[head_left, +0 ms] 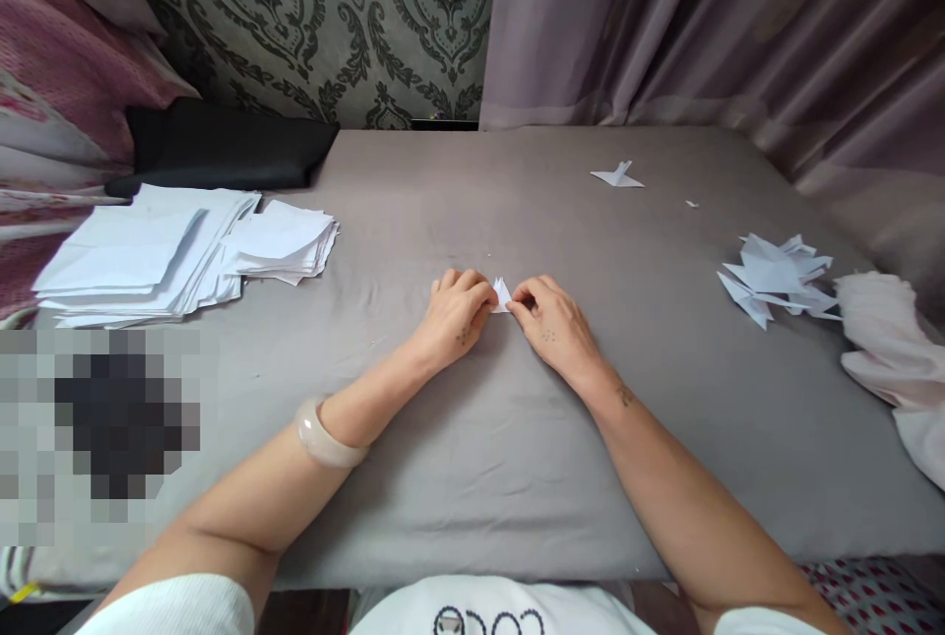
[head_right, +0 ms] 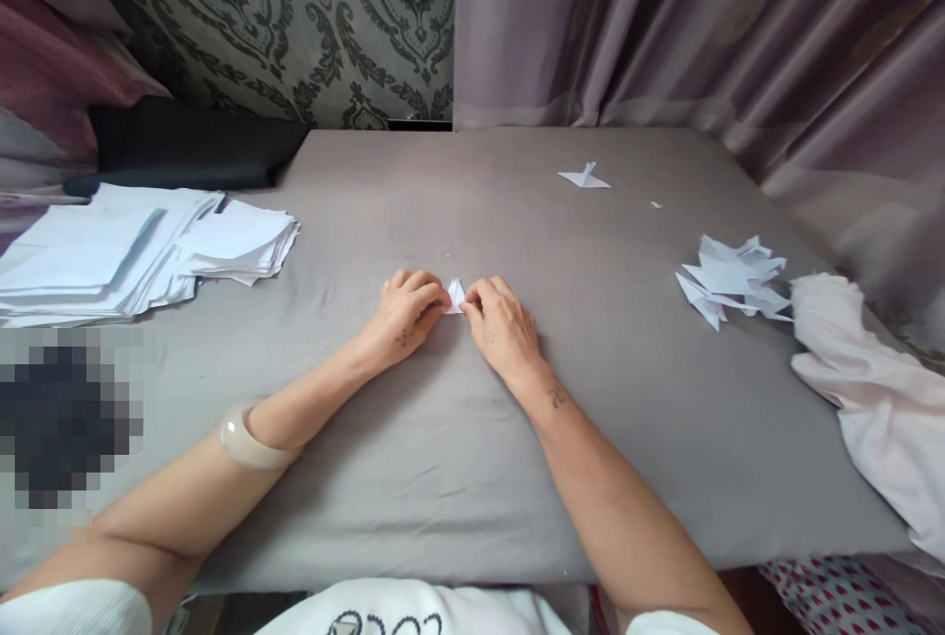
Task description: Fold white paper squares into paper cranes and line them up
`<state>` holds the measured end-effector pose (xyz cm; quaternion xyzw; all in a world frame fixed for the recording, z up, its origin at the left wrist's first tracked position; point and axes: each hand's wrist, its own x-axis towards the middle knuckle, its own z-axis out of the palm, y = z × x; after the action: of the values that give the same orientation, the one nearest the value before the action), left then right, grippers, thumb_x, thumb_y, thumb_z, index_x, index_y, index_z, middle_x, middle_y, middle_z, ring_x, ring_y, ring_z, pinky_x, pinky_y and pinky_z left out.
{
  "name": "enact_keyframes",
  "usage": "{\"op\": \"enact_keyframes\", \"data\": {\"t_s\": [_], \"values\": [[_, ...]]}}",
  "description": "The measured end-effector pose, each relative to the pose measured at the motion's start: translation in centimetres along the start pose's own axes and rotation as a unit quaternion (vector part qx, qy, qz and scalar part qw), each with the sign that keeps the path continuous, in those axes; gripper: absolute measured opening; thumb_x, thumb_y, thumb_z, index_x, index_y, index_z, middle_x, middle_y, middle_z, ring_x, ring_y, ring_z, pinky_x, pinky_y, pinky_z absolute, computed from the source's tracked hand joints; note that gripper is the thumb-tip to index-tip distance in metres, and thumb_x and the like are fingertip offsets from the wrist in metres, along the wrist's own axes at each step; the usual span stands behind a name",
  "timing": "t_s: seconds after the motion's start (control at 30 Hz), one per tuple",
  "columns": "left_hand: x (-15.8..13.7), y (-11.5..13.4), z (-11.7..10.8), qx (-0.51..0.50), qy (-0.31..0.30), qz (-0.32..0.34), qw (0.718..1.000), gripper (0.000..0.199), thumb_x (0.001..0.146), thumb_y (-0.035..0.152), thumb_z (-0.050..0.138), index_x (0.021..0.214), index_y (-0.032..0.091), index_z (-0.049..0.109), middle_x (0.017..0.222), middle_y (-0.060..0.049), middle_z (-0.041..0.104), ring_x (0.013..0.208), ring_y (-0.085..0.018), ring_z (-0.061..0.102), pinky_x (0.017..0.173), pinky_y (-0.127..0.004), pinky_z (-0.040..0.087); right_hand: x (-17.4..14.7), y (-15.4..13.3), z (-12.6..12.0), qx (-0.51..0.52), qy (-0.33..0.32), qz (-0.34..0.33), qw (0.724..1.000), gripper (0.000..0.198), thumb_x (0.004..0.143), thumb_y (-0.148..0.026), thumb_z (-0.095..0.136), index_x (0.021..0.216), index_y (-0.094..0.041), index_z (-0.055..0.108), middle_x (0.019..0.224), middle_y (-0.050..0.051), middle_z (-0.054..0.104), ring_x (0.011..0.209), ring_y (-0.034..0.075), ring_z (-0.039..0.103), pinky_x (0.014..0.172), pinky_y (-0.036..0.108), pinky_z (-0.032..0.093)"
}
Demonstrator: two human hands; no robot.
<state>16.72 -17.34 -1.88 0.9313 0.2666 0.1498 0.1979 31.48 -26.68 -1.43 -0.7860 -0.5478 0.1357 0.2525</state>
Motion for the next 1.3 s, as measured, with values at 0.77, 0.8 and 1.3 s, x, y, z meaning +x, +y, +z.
{"op": "enact_keyframes", "data": {"t_s": [0.77, 0.8, 1.3], "values": [[-1.6, 5.3, -1.7, 0.251, -0.156, 0.095, 0.951, 0.013, 0.073, 0.005, 0.052, 0.079, 0.013, 0.06, 0.081, -0.011, 0.057, 0.084, -0.025, 0.049, 0.073, -0.036, 0.041, -2.9, -2.7, -1.4, -0.229, -0.072, -0.143, 0.96, 0.035, 0.093, -0.012, 0.035, 0.119, -0.018, 0.058, 0.109, 0.011, 0.061, 0.091, 0.022, 0.052, 0.075, 0.034, 0.043], [-1.6, 5.2, -1.6, 0.25, -0.154, 0.089, 0.952, 0.012, 0.074, 0.005, 0.053, 0.08, 0.013, 0.06, 0.082, -0.012, 0.056, 0.084, -0.025, 0.049, 0.073, -0.036, 0.041, -2.9, -2.7, -1.5, -0.221, -0.074, -0.142, 0.962, 0.035, 0.093, -0.011, 0.036, 0.118, -0.018, 0.058, 0.11, 0.01, 0.061, 0.092, 0.022, 0.053, 0.075, 0.033, 0.043], [-1.8, 5.2, -1.0, 0.256, -0.141, 0.05, 0.955, 0.013, 0.079, 0.007, 0.05, 0.075, 0.015, 0.06, 0.078, -0.012, 0.056, 0.082, -0.026, 0.05, 0.068, -0.036, 0.041, -2.4, -2.0, -1.8, -0.171, -0.073, -0.118, 0.975, 0.033, 0.088, -0.007, 0.036, 0.11, -0.02, 0.059, 0.108, 0.007, 0.061, 0.096, 0.019, 0.054, 0.07, 0.03, 0.041]]}}
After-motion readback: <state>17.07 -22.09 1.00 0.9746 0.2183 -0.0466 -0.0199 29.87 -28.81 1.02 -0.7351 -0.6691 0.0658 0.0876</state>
